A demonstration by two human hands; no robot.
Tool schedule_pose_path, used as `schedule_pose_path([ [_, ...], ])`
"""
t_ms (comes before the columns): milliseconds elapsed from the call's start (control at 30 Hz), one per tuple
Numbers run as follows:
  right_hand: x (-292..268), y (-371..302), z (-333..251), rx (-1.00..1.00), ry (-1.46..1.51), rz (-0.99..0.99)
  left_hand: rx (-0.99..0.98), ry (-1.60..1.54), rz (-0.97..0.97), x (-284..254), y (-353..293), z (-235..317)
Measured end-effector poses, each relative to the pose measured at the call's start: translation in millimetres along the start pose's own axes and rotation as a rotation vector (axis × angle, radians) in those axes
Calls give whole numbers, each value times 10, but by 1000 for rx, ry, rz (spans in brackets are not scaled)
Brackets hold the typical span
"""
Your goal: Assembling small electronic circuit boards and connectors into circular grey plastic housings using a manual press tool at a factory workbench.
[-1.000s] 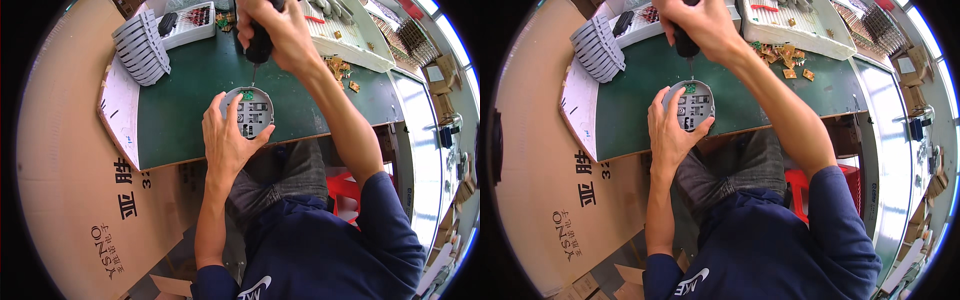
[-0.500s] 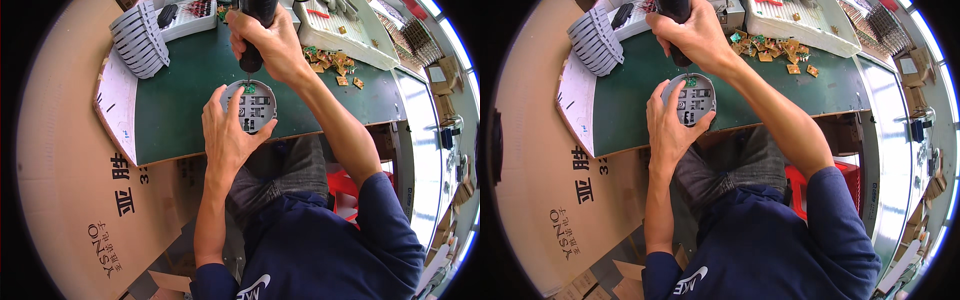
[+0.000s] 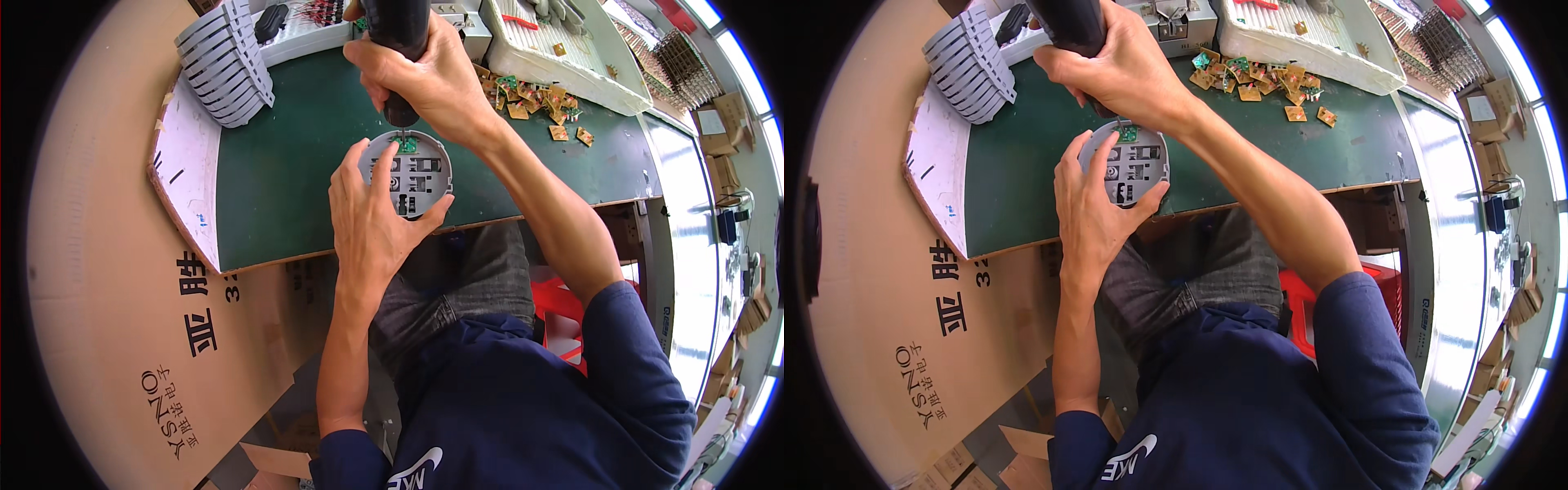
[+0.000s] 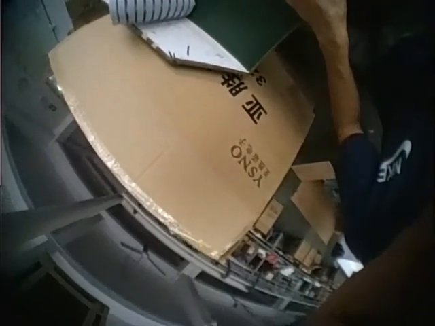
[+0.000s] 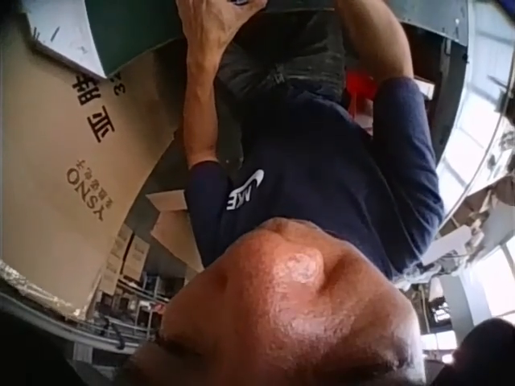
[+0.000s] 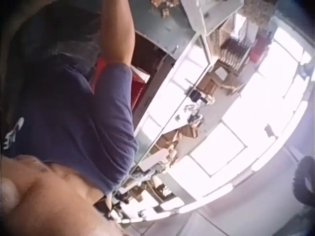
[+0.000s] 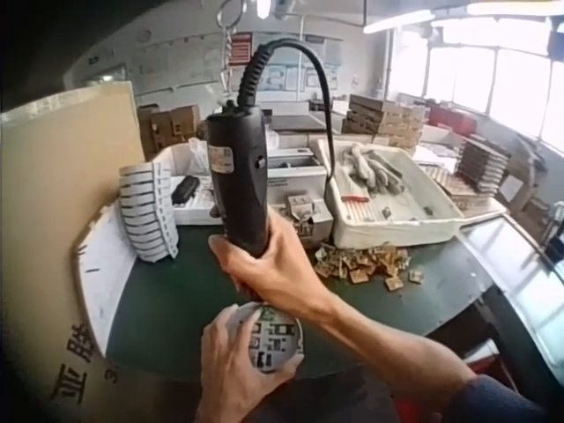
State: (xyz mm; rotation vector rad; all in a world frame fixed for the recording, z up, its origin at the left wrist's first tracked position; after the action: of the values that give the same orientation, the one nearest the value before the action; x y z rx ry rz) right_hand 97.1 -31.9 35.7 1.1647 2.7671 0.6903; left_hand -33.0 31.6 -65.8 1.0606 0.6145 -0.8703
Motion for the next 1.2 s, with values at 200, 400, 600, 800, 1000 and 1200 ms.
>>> schedule_pose_path([
  [200,-38,116,86,-15,-42,-8,24,0,56,-42,-22,-11],
  [400,-318,179,-128,-108,-164,84,53,-205,-8,-636,449,-186],
  [600,-375,-79,-255,-108,-334,175,-81,92,203,-1746,2173,-1247],
  [800,-4,-1131,-55,-184,-1025,-166,-230,213,-452,-1402,2793,-1609],
  [1000,86,-1472,330,-224,-1100,-404,-312,80,-474,-1291,2776,-1882],
  [1200,-479,-1817,26,-273,-943,-40,-65,42,12,-1395,2386,-1510],
])
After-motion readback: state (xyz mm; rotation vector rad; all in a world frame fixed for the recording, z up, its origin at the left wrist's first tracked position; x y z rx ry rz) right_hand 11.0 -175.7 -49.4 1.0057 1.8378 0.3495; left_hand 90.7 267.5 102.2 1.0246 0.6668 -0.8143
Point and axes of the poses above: each hand's wrist, its own y-axis towards the middle knuckle, its own x-axis out of the palm, z = x × y, the point moved 5 cm from there along y, towards the middle knuckle, and after that the axes turned 6 degrees about y, right-handed, at the moved point
